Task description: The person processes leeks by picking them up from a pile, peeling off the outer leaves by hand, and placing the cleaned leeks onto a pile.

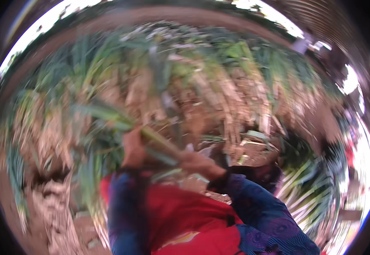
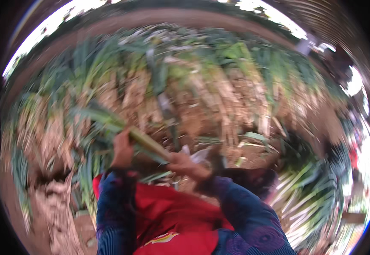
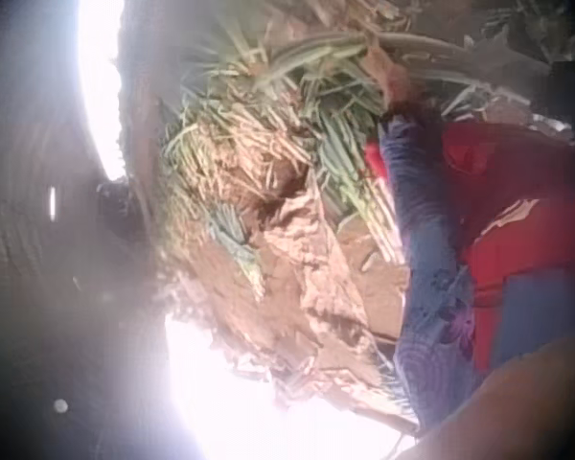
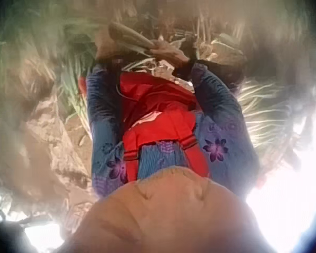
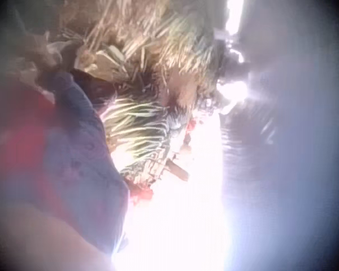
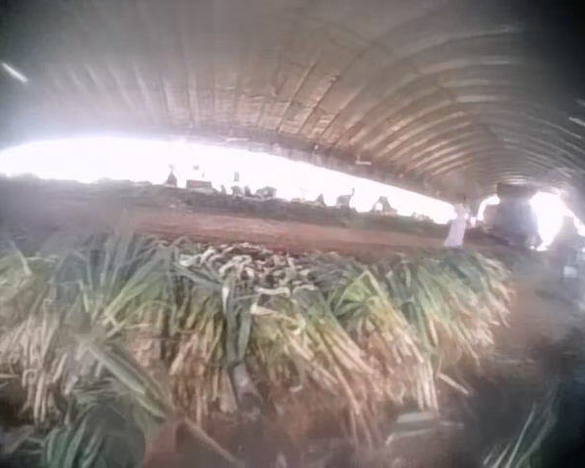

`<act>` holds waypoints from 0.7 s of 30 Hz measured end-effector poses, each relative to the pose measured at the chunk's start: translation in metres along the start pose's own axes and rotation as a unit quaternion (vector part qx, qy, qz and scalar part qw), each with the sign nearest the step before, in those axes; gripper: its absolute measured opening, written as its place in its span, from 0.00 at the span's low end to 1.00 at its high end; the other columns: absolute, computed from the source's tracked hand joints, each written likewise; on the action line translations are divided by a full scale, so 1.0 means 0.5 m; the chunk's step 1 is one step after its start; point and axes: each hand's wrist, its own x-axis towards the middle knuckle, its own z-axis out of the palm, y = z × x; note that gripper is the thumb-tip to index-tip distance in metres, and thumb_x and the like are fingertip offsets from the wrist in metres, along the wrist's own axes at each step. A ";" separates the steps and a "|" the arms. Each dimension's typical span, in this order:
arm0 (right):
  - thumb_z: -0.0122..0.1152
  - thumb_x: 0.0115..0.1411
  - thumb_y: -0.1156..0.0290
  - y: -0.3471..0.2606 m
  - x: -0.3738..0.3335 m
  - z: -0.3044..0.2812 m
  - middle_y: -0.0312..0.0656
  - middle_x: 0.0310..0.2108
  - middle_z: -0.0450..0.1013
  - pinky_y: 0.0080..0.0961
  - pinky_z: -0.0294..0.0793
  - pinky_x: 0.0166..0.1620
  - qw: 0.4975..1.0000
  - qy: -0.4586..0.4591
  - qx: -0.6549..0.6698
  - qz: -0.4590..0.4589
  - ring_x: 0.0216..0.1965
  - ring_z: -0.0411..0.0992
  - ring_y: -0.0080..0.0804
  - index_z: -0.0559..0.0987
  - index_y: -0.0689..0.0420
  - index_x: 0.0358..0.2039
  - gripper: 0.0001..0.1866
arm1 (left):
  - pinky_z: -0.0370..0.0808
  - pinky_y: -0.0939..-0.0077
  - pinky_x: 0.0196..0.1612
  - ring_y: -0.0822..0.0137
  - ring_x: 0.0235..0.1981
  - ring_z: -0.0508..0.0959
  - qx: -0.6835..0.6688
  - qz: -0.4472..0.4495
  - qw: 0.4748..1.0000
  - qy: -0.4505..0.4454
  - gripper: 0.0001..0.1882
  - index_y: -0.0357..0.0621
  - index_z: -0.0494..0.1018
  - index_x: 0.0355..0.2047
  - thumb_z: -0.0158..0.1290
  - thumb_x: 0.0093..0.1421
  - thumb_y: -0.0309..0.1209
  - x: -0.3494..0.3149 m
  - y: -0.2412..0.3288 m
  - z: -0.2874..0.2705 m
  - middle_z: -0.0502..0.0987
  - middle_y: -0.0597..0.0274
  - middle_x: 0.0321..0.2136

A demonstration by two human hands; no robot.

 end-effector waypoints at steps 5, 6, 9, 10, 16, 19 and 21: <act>0.57 0.57 0.66 -0.131 -0.083 0.029 0.31 0.28 0.68 0.14 0.62 0.28 0.997 0.053 0.007 0.054 0.27 0.63 0.15 0.73 0.61 0.43 0.16 | 0.72 0.67 0.36 0.66 0.39 0.73 -0.580 -0.285 0.763 -0.019 0.20 0.46 0.68 0.47 0.54 0.58 0.39 0.069 0.086 -0.015 0.73 0.64 0.38; 0.56 0.58 0.67 -0.145 -0.094 0.037 0.30 0.29 0.68 0.13 0.63 0.31 0.995 0.063 -0.012 0.082 0.28 0.64 0.15 0.73 0.61 0.44 0.15 | 0.71 0.67 0.38 0.66 0.40 0.73 -0.589 -0.307 0.747 -0.015 0.22 0.45 0.67 0.48 0.52 0.59 0.45 0.070 0.086 -0.037 0.73 0.64 0.40; 0.55 0.59 0.68 -0.174 -0.137 0.055 0.30 0.30 0.69 0.14 0.64 0.34 0.993 0.085 0.002 0.083 0.30 0.63 0.14 0.73 0.60 0.46 0.15 | 0.68 0.68 0.43 0.66 0.42 0.72 -0.600 -0.328 0.729 -0.025 0.34 0.42 0.66 0.50 0.44 0.58 0.60 0.066 0.054 -0.055 0.73 0.62 0.42; 0.55 0.58 0.69 -0.181 -0.156 0.060 0.31 0.31 0.70 0.14 0.64 0.37 0.992 0.096 0.009 0.087 0.32 0.64 0.15 0.74 0.60 0.45 0.15 | 0.68 0.69 0.43 0.66 0.41 0.72 -0.628 -0.355 0.693 -0.025 0.37 0.40 0.66 0.50 0.44 0.58 0.62 0.064 0.046 -0.049 0.73 0.61 0.41; 0.57 0.57 0.70 -0.173 -0.219 0.078 0.31 0.32 0.70 0.13 0.63 0.35 0.984 0.152 -0.035 0.081 0.31 0.63 0.13 0.75 0.60 0.44 0.15 | 0.72 0.67 0.41 0.60 0.37 0.75 -0.695 -0.453 0.558 0.028 0.39 0.36 0.71 0.40 0.41 0.57 0.65 0.037 0.045 0.007 0.76 0.56 0.35; 0.59 0.54 0.70 -0.164 -0.262 0.087 0.26 0.24 0.65 0.12 0.56 0.25 0.975 0.197 -0.077 0.065 0.23 0.58 0.11 0.74 0.59 0.41 0.14 | 0.75 0.66 0.38 0.59 0.30 0.78 -0.757 -0.461 0.430 0.171 0.33 0.35 0.73 0.34 0.44 0.59 0.59 0.045 -0.011 -0.012 0.78 0.54 0.27; 0.59 0.53 0.71 -0.153 -0.321 0.069 0.26 0.25 0.65 0.12 0.56 0.25 0.972 0.220 -0.061 0.063 0.23 0.58 0.11 0.74 0.59 0.43 0.15 | 0.75 0.68 0.41 0.60 0.31 0.78 -0.761 -0.439 0.467 0.105 0.26 0.34 0.73 0.34 0.48 0.60 0.51 0.066 -0.001 -0.013 0.78 0.55 0.29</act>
